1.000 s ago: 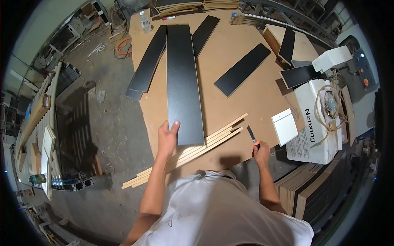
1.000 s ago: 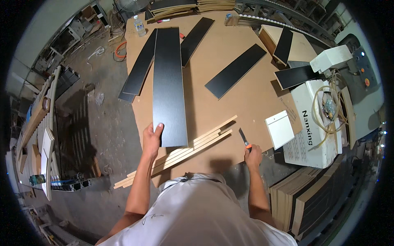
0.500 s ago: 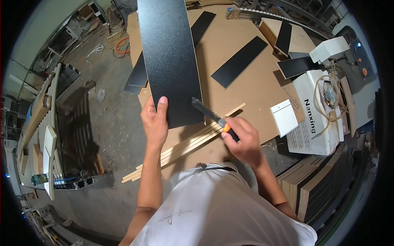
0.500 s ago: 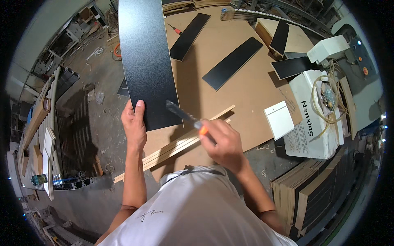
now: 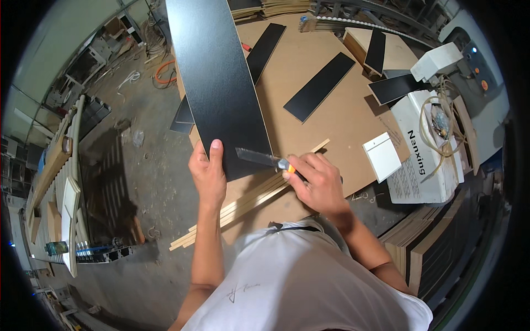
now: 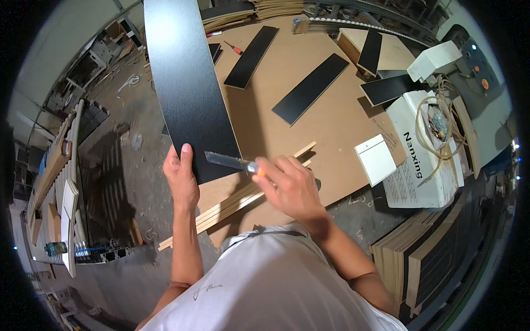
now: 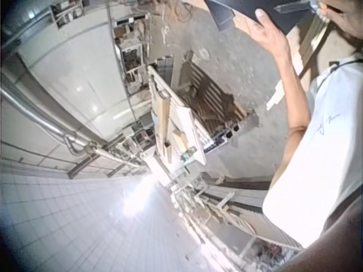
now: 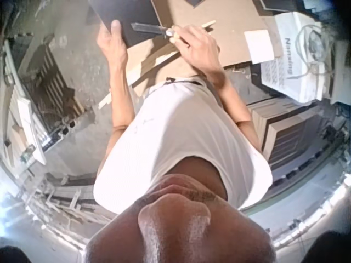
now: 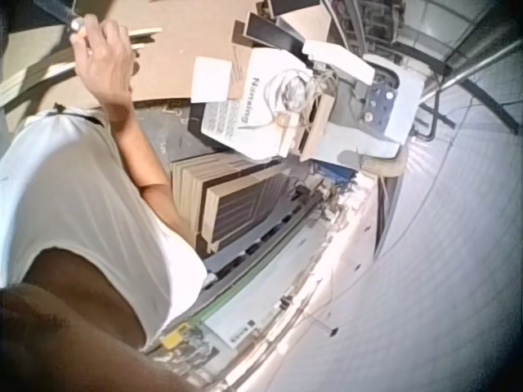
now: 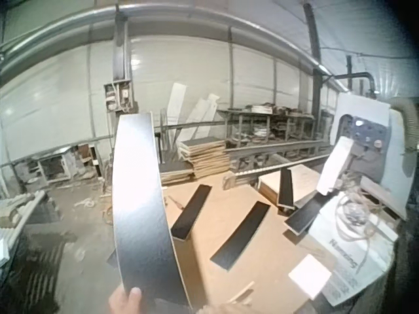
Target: Trim and clean the edges of laminated wood panels using a utility knife.
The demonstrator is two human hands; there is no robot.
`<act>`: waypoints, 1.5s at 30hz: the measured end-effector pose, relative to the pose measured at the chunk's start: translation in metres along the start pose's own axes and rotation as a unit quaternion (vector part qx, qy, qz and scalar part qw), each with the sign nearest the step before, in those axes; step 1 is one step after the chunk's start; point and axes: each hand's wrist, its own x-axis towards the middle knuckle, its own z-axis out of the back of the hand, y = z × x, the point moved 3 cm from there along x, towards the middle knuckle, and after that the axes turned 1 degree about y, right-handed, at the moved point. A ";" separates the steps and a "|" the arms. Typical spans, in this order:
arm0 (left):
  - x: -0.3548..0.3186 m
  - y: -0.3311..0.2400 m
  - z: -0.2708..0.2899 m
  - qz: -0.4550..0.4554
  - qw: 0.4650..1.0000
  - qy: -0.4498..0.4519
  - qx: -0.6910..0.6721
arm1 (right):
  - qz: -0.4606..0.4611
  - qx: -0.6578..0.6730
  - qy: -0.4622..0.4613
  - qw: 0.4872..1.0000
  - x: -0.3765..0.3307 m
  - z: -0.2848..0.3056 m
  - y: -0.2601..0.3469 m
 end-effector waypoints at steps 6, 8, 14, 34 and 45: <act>-0.013 0.001 0.008 0.003 1.000 0.009 0.024 | 0.024 -0.014 -0.012 1.000 0.014 -0.001 0.007; -0.015 0.002 0.005 0.013 0.999 0.020 0.029 | 0.022 -0.007 -0.008 1.000 0.004 -0.003 0.004; -0.027 0.001 -0.002 0.019 1.000 0.014 0.009 | 0.013 -0.044 -0.067 0.997 0.051 0.009 -0.005; -0.090 0.021 0.017 0.069 0.980 0.122 0.140 | -0.056 -0.064 -0.229 0.970 0.153 0.082 -0.052; -0.104 0.031 0.029 0.092 0.972 0.141 0.167 | -0.057 -0.072 -0.225 0.970 0.129 0.094 -0.052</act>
